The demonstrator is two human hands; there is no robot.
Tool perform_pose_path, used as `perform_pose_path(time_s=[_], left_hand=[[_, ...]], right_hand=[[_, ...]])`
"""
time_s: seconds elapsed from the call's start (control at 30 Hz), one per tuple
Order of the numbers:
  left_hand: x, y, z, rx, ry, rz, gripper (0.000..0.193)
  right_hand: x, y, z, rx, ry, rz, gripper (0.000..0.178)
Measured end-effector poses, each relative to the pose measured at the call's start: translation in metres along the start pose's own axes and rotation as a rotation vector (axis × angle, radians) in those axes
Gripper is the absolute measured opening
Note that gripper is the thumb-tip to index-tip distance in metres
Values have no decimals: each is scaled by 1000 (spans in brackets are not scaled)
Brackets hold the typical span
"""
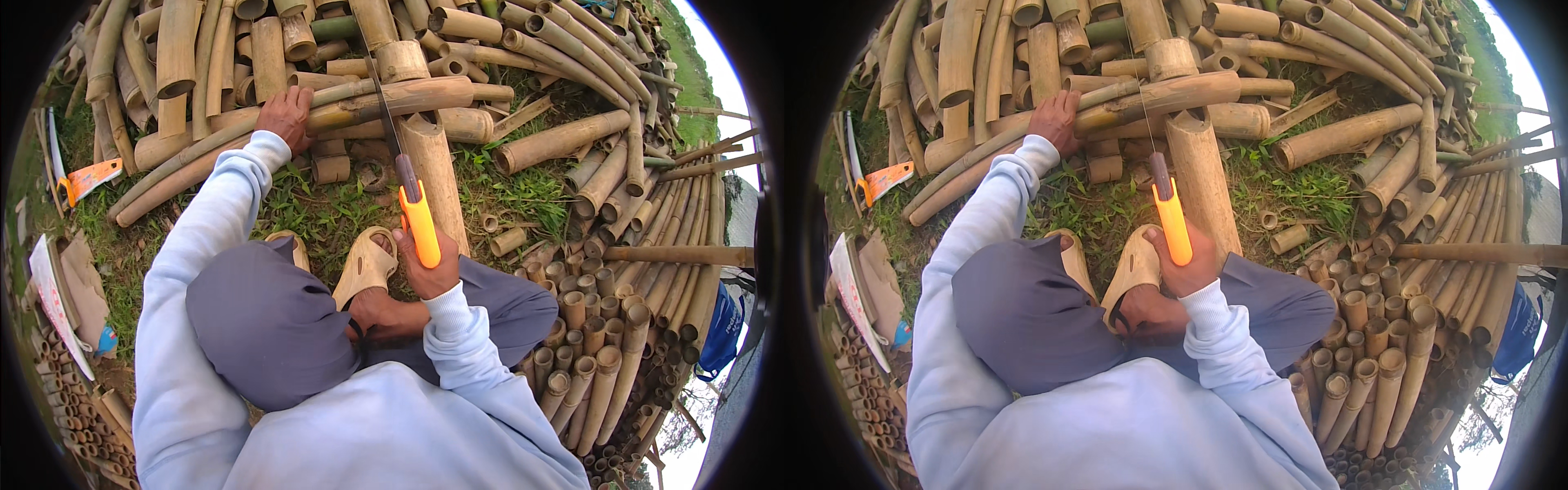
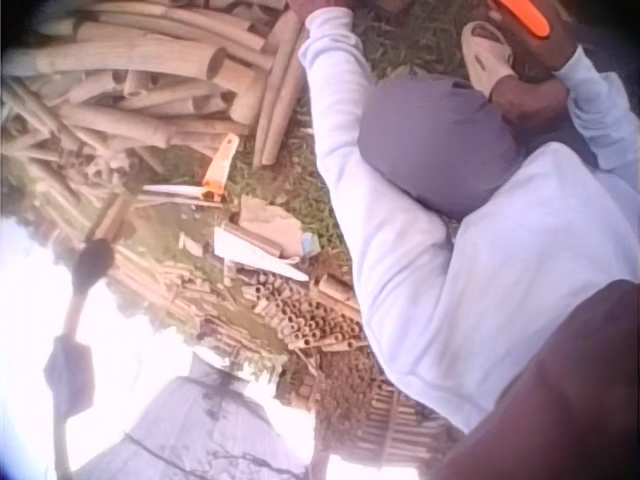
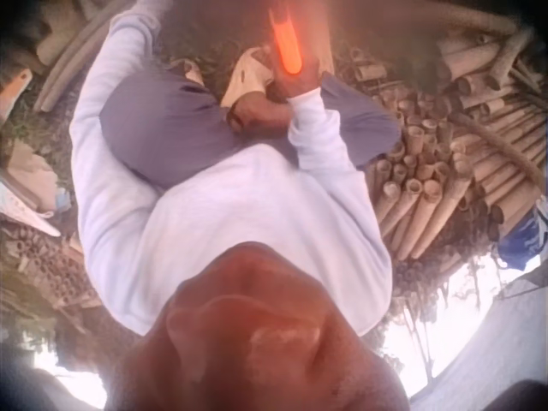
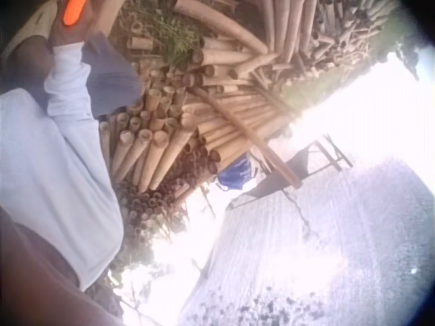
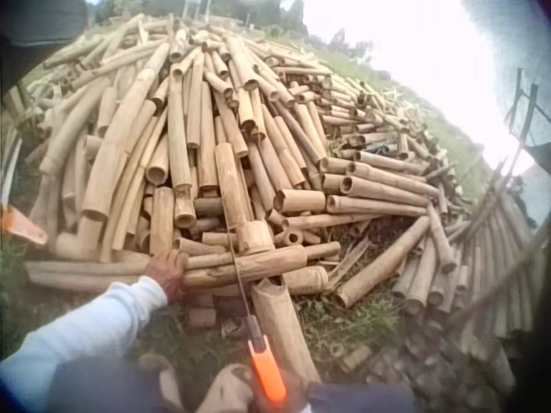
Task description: The person sits on the ground and uses a hand saw to cut bamboo poles into shorter sections. They repeatedly select a bamboo pole, position it, saw through it, and then move the cut pieces aside.
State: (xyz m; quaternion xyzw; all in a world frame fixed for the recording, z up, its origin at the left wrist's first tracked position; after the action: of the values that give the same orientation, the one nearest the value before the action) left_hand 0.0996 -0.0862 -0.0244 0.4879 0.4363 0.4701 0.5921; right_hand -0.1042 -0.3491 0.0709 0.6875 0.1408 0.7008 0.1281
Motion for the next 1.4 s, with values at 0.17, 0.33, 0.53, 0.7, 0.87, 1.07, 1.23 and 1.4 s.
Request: perform_pose_path(time_s=[0.17,0.33,0.53,0.7,0.87,1.07,1.23,1.4], left_hand=[[1,-5,-5,18,30,-11,75],[3,-5,-3,49,38,-17,74],[1,3,-1,53,37,-23,69],[-2,7,-6,38,56,-11,70],[-7,0,5,5,5,-30,73],[4,-1,-4,18,53,-11,70],[-1,-4,-6,-6,30,-5,71],[-4,-3,-4,-20,29,-22,75]], right_hand=[[18,50,-114,-19,73,-149,33],[13,27,-44,-4,48,-158,18],[-14,4,-12,16,23,-78,23],[24,43,-106,18,65,-115,45],[-14,13,6,-32,-21,-42,13],[9,18,-63,-34,32,-52,19],[-6,32,-73,-96,126,-124,28],[-18,8,-11,-35,30,-42,16]])
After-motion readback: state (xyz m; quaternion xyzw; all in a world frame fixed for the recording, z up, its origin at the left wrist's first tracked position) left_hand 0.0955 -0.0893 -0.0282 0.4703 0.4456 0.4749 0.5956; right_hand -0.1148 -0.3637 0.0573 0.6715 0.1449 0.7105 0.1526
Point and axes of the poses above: each hand's wrist, its own z-axis towards the middle knuckle, its own y-axis out of the back of the hand, x = y × z, the point moved 3 cm from there along z, towards the middle knuckle, and after that the axes turned 10 degrees about y, right-handed, at the moved point
